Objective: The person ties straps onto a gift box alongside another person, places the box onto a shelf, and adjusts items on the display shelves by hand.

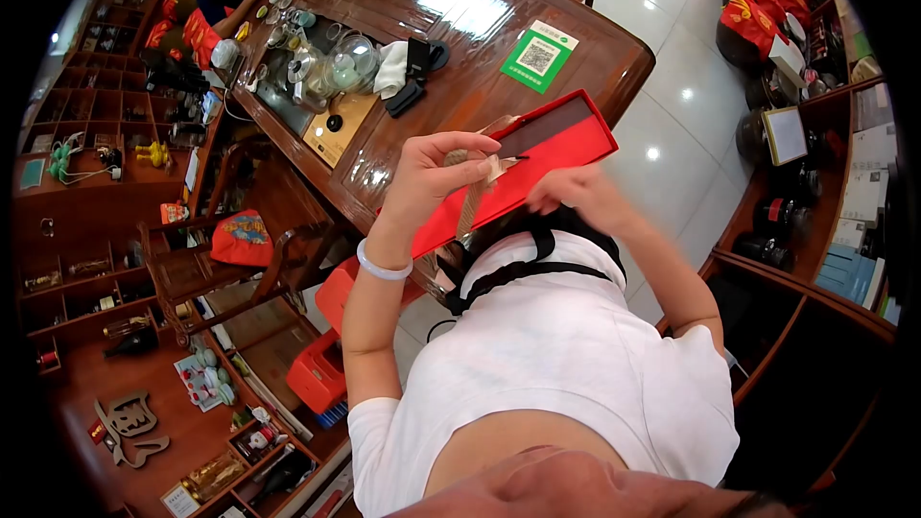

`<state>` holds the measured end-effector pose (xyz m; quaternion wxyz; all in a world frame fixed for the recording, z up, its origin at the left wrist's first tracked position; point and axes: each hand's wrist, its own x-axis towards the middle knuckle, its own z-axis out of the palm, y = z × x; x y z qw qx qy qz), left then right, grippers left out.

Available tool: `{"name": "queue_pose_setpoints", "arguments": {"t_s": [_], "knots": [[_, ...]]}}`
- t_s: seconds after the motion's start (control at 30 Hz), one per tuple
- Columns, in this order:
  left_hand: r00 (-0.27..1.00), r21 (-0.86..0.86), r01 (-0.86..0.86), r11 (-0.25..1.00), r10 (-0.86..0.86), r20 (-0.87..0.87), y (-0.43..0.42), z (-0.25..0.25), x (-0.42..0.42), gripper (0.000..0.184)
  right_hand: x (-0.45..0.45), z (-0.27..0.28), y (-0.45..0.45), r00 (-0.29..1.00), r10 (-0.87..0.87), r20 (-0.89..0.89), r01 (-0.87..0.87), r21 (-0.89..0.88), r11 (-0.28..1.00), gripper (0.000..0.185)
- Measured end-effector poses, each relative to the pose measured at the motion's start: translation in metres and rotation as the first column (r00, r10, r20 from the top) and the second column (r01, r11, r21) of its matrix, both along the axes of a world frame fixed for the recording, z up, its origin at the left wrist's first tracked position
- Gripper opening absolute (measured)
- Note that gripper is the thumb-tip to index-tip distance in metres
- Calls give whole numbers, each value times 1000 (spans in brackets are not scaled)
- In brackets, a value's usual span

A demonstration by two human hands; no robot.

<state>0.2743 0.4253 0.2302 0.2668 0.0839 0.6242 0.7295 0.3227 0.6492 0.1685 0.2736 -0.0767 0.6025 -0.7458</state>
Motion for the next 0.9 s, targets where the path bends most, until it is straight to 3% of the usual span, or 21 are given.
{"name": "queue_pose_setpoints", "arguments": {"t_s": [0.07, 0.13, 0.17, 0.23, 0.27, 0.5, 0.6, 0.7, 0.77, 0.9], "knots": [[993, -82, -18, 996, 9, -116, 1, -5, 0, 22, 8, -6, -31, 996, 58, 74, -49, -116, 992, 29], [997, -98, -7, 995, -1, -80, 1, -3, 2, 22, 12, -17, -56, 906, 63, 419, 120, -396, 911, 38], [999, -113, 1, 994, -6, -43, 0, -1, 4, 22, 11, -20, -64, 907, 66, 416, 117, -399, 910, 38], [999, -110, 29, 993, -28, 16, -3, 4, 7, 21, 9, -22, -77, 745, 81, 662, 461, -599, 655, 35], [995, -101, 61, 993, -53, 79, -4, 6, 9, 20, 6, -19, -80, 710, 39, 703, 535, -574, 620, 28], [992, -96, 102, 990, -94, 83, -13, 6, 15, 19, -13, -24, -39, 710, -192, 677, 666, -557, 496, 17], [986, -81, 97, 992, -85, 143, -14, 8, 14, 21, -18, -35, -16, 758, -256, 600, 647, -645, 407, 12], [987, -128, 123, 984, -107, 120, -15, 7, 13, 22, -16, -24, 1, 769, -389, 507, 639, -618, 459, 12], [989, -125, 134, 983, -125, 77, -18, 5, 13, 19, -17, -24, 11, 786, -378, 489, 616, -666, 421, 11], [982, -108, 167, 980, -156, 108, -21, 8, 6, 20, -16, -3, 23, 776, -516, 362, 603, -667, 438, 11]]}}
